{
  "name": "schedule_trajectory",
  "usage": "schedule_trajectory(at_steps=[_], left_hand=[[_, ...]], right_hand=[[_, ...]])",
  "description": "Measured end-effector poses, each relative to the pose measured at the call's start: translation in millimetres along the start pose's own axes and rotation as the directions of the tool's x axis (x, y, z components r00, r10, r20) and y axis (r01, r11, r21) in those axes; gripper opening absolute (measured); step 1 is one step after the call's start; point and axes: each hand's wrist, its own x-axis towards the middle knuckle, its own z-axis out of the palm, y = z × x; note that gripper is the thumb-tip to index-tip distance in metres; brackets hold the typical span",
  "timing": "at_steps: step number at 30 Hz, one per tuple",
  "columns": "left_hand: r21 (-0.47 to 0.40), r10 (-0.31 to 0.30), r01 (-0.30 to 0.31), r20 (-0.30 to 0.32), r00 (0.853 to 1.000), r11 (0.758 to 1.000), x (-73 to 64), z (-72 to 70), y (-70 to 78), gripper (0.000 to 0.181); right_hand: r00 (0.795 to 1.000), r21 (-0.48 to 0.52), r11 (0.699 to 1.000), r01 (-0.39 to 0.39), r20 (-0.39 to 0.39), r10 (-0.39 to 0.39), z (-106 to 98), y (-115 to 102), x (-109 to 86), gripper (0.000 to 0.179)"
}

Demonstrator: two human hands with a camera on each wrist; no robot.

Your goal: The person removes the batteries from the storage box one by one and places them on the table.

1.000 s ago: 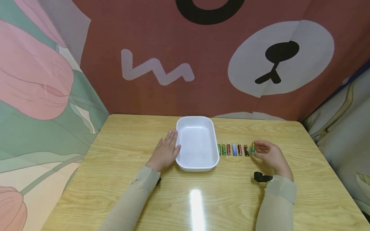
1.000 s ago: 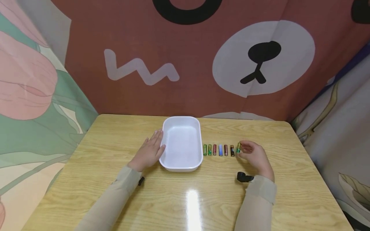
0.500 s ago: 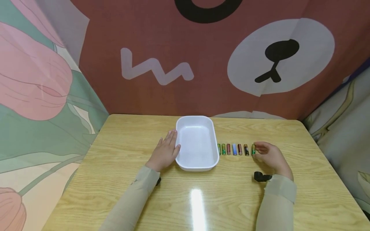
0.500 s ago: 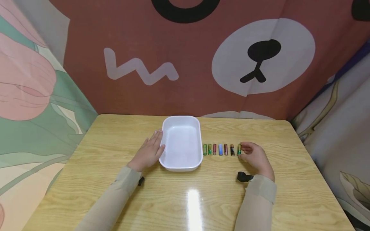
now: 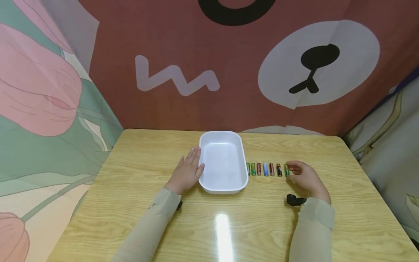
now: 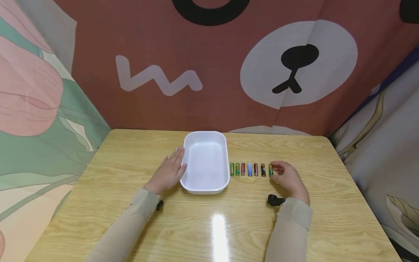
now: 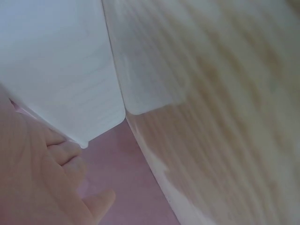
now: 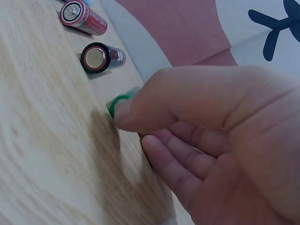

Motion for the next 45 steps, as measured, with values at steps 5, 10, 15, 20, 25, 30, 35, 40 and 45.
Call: schedule_trajectory(at_steps=[5,10,15,20,25,30,35,40,45], left_hand=[[0.0,-0.001,0.001,0.008,1.0,1.0,0.5,1.6,-1.9,0.066],[-0.012,0.0,0.001,0.014,1.0,1.0,2.0,2.2,-2.9,0.066],[-0.018,-0.004,0.005,0.025,1.0,1.0,2.5,2.2,-3.1,0.067],[-0.021,0.005,-0.005,0.005,1.0,1.0,2.0,2.8,-3.7,0.067],[-0.027,0.012,-0.012,-0.006,1.0,1.0,1.7,3.1,-4.0,0.067],[-0.028,0.014,-0.014,-0.003,1.0,1.0,1.8,1.5,-2.5,0.066],[-0.011,0.013,-0.013,0.0,1.0,1.0,3.8,2.1,1.1,0.068],[-0.007,0.012,-0.012,0.022,1.0,1.0,7.2,1.7,7.1,0.071],[0.005,0.005,-0.005,0.023,1.0,1.0,7.1,-0.8,10.9,0.071]], right_hand=[[1.0,0.017,1.0,-0.012,0.017,0.011,1.4,-1.9,0.8,0.058],[1.0,0.014,1.0,-0.026,0.016,0.026,0.9,-3.7,1.6,0.056],[0.999,0.02,0.999,-0.032,0.02,0.031,0.5,-4.6,0.8,0.057],[1.0,0.032,0.999,-0.018,0.02,0.018,-0.1,-6.1,-0.9,0.055],[1.0,0.043,0.999,0.014,0.018,-0.014,-1.4,-6.5,-1.7,0.054],[1.0,0.049,0.999,0.019,0.019,-0.02,-2.4,-6.8,-2.2,0.054],[1.0,0.05,0.998,0.024,-0.009,-0.024,-4.5,-7.2,-4.4,0.05],[0.999,0.02,1.0,0.008,-0.043,-0.007,-6.6,-8.1,-7.9,0.043],[0.998,-0.002,1.0,-0.007,-0.069,0.007,-10.4,-12.2,-7.5,0.045]])
